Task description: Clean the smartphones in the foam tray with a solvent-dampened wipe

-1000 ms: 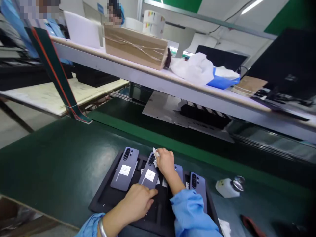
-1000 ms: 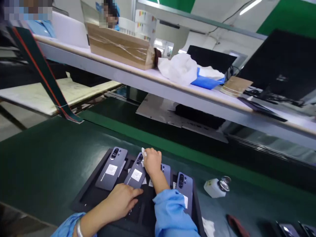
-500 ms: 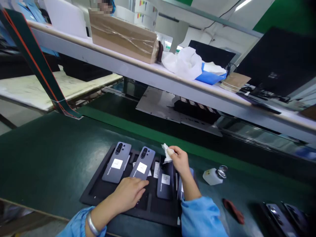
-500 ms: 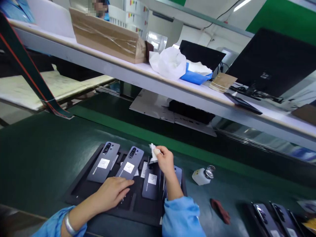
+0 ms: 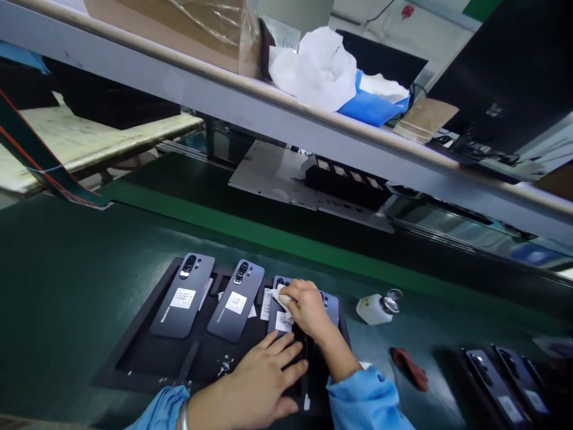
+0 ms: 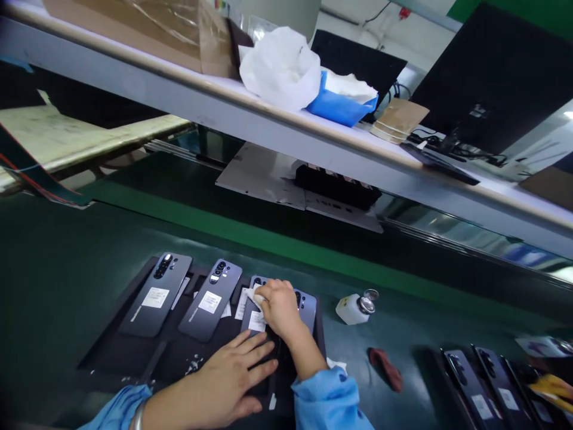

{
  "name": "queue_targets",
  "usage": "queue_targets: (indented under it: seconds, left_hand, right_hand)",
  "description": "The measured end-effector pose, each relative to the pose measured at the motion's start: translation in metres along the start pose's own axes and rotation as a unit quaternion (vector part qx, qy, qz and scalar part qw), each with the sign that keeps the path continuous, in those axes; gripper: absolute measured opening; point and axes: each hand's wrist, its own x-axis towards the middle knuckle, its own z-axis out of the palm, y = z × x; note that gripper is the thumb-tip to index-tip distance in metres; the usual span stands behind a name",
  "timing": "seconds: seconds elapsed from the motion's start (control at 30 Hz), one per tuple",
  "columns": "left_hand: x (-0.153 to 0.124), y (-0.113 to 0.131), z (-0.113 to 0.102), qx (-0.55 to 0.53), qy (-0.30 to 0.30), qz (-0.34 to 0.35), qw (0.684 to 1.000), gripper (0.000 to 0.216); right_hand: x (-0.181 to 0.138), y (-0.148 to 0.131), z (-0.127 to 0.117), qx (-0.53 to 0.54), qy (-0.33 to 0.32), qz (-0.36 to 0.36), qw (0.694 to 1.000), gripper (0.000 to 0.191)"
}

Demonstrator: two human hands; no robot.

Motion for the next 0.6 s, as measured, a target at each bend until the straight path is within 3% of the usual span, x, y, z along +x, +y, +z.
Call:
queue_targets:
  seconds: [0.17, 0.33, 0.47, 0.6]
  left_hand:
    - [0.004, -0.006, 0.002, -0.004, -0.025, 0.0, 1.0, 0.064]
    - [0.009, -0.016, 0.011, 0.023, -0.028, 0.025, 0.999, 0.065]
    - [0.01, -0.02, 0.018, 0.077, -0.001, 0.047, 0.996, 0.06]
    - [0.016, -0.024, 0.035, 0.176, 0.069, 0.066, 0.98, 0.041]
  right_hand:
    - [-0.017, 0.012, -0.007, 0.018, 0.004, -0.014, 1.0, 0.02]
    - [0.02, -0.003, 0.001, 0.006, -0.014, -0.082, 0.997, 0.023]
    - [0.033, 0.007, -0.004, -0.012, -0.031, -0.076, 0.997, 0.02]
    - [0.003, 0.021, -0.006, 0.015, 0.028, -0.043, 0.999, 0.018]
